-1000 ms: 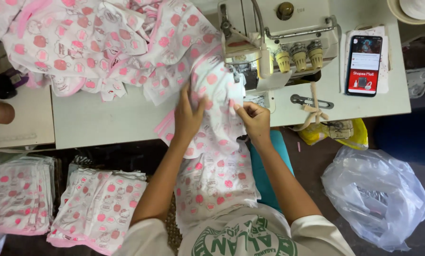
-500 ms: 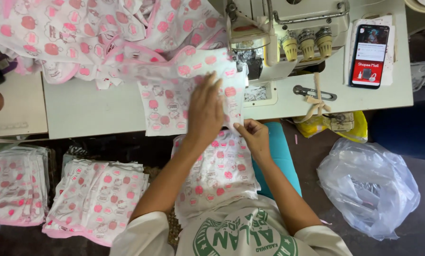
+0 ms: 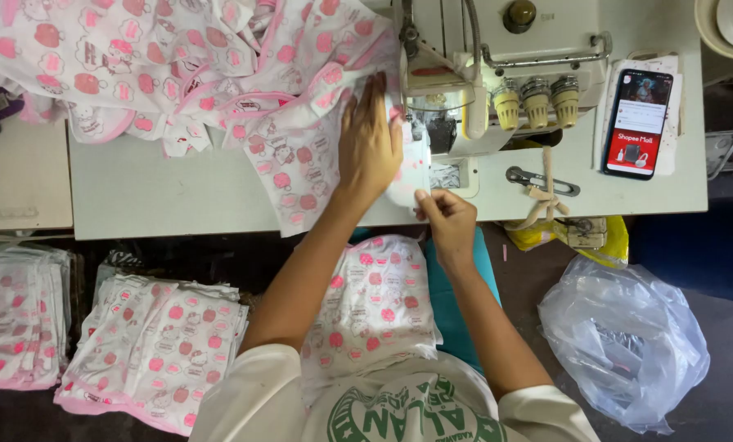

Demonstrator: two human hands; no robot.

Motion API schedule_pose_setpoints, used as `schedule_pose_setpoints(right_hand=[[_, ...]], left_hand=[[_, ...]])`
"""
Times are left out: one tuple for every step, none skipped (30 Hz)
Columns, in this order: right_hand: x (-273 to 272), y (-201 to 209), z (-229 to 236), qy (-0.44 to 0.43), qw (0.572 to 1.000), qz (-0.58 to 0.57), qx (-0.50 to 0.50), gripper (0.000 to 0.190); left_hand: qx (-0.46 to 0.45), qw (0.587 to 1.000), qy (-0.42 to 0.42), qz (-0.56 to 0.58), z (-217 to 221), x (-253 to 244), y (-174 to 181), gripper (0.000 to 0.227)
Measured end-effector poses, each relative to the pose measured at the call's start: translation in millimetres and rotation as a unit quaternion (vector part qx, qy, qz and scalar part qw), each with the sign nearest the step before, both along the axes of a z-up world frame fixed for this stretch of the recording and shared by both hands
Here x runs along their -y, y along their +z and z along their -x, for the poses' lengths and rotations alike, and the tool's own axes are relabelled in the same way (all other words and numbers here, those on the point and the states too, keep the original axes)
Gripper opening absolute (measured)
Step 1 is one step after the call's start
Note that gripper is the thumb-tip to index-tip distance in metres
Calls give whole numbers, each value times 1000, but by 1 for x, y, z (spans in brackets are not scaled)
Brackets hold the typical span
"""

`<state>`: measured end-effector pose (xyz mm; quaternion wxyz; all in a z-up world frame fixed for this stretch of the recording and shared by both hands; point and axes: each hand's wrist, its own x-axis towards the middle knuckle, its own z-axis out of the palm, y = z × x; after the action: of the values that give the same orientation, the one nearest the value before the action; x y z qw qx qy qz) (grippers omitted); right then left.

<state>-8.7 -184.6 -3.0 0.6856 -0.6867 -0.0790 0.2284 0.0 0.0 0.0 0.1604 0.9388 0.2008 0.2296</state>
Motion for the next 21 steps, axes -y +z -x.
schedule_pose_setpoints(right_hand=[[-5,2,-7,6,1000,-2,24,29],[-11,3,-14,12,999,-4,47,28],[-16,4,-19,13,999,-3,46,28],[-21,4,-24,3,999,-11,36,33],[-28,5,-30,-7,999,-20,28,39],[-29,10,-31,-7,999,-21,28,39],[-31,15,-32,-12,999,-2,49,46],[-32,20,-32,-17,997,17,70,54],[-33,21,-32,-17,997,17,70,54],[-33,22,-31,-20,997,18,70,54],[-31,24,-29,-21,997,22,69,55],[-26,21,-27,-19,997,24,69,55],[-22,19,-26,-14,996,22,84,53],[-18,18,-25,-8,995,20,99,52],[-9,17,-22,-5,995,17,103,52],[0,16,-19,0,994,37,106,50],[11,13,-14,7,993,60,105,49],[28,14,-8,12,993,58,106,49],[42,15,-5,13,991,72,109,47],[56,16,-2,13,990,87,113,46],[73,-3,0,16,990,82,115,46]], left_hand=[[-21,1000,2,-1,-8,-8,-1,56],[-42,999,4,-1,-16,-17,-2,56],[-43,999,5,0,-22,-25,-5,56],[-21,1000,3,-16,-28,-33,-8,57],[3,999,1,-34,-37,-43,-9,59],[4,999,1,-35,-41,-48,-9,59],[21,1000,11,-16,-45,-53,-7,58],[38,999,20,4,-49,-58,-6,58],[39,999,21,4,-53,-65,-8,58],[32,999,38,7,-56,-72,-10,57],[24,998,56,14,-57,-77,-14,57],[23,998,57,16,-57,-80,-16,57],[21,995,83,44,-57,-86,-16,60],[20,991,108,71,-56,-92,-16,64],[24,991,112,69,-50,-96,-20,64],[38,989,114,86,-45,-101,-25,66],[49,986,117,105,-36,-104,-31,69],[50,986,122,104,-17,-104,-28,69],[119,983,136,28,0,-106,-24,66],[187,970,149,-48,17,-109,-20,67],[189,969,151,-53,32,-118,-41,67]])
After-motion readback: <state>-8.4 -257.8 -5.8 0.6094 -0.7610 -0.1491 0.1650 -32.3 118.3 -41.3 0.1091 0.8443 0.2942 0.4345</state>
